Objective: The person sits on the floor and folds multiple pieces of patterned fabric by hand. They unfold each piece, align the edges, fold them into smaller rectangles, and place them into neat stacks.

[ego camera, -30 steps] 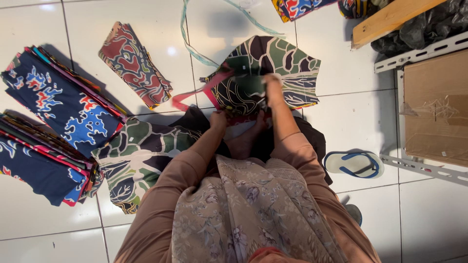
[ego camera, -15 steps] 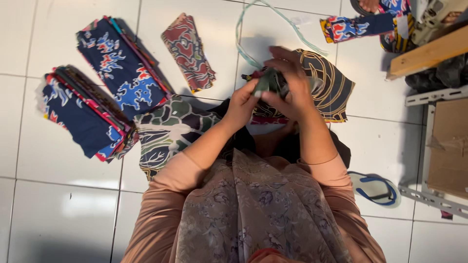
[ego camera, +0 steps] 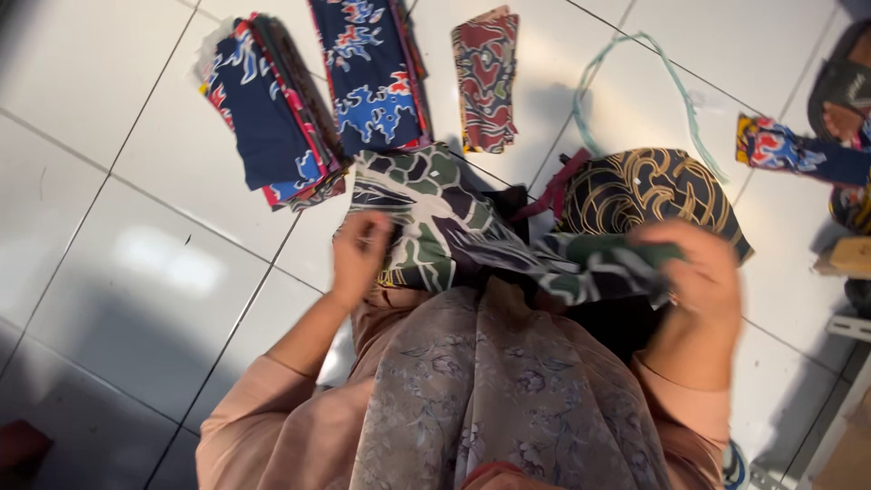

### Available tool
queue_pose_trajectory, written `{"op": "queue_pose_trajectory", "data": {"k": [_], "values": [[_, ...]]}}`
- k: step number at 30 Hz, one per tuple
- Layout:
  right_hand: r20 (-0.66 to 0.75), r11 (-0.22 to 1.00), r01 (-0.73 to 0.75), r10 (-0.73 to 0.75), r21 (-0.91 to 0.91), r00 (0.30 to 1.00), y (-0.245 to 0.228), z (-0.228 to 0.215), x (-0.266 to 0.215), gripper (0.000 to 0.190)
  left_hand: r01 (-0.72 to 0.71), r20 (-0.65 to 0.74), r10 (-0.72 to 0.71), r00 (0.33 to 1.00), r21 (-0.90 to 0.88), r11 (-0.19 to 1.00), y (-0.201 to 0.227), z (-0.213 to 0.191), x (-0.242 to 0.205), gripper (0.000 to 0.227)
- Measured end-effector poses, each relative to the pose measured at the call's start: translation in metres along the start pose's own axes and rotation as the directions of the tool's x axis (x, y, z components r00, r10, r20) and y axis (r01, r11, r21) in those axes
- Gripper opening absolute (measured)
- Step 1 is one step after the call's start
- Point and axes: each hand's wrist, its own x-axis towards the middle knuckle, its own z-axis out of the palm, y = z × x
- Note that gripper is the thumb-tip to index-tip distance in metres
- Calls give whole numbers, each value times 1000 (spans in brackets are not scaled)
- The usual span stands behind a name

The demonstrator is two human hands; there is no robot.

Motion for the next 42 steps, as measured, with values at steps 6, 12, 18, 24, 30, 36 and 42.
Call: {"op": "queue_pose_trajectory", "data": {"k": [6,12,18,24,30,36,42], "values": [[16,956,49,-46,-288,999,-41,-4,31,18,901,279,-857,432,-178,396,-169,-72,-18,48],[266,923,-32,144,-384,953,3,57,102,19,599,-126,-645,753,-272,753,-190,-55,-39,41],[514,972,-91,191,-215,836,43,96,109,10,684,13,-692,722,-164,711,-151,-44,-24,27],[438,989,-60,114,-135,892,21,45,80,11,321,-94,-491,866,-650,689,-117,-16,-6,9],[368,960,139,-41,-244,929,-8,71,69,14,80,61,-54,997,-657,749,-2,53,30,20],[-6,924,99,-109,-369,994,10,119,63,11,-22,277,229,933,-593,805,88,110,8,14],[-180,929,104,-177,-356,968,15,108,53,6,79,310,216,926,-717,692,108,120,9,30]]}}
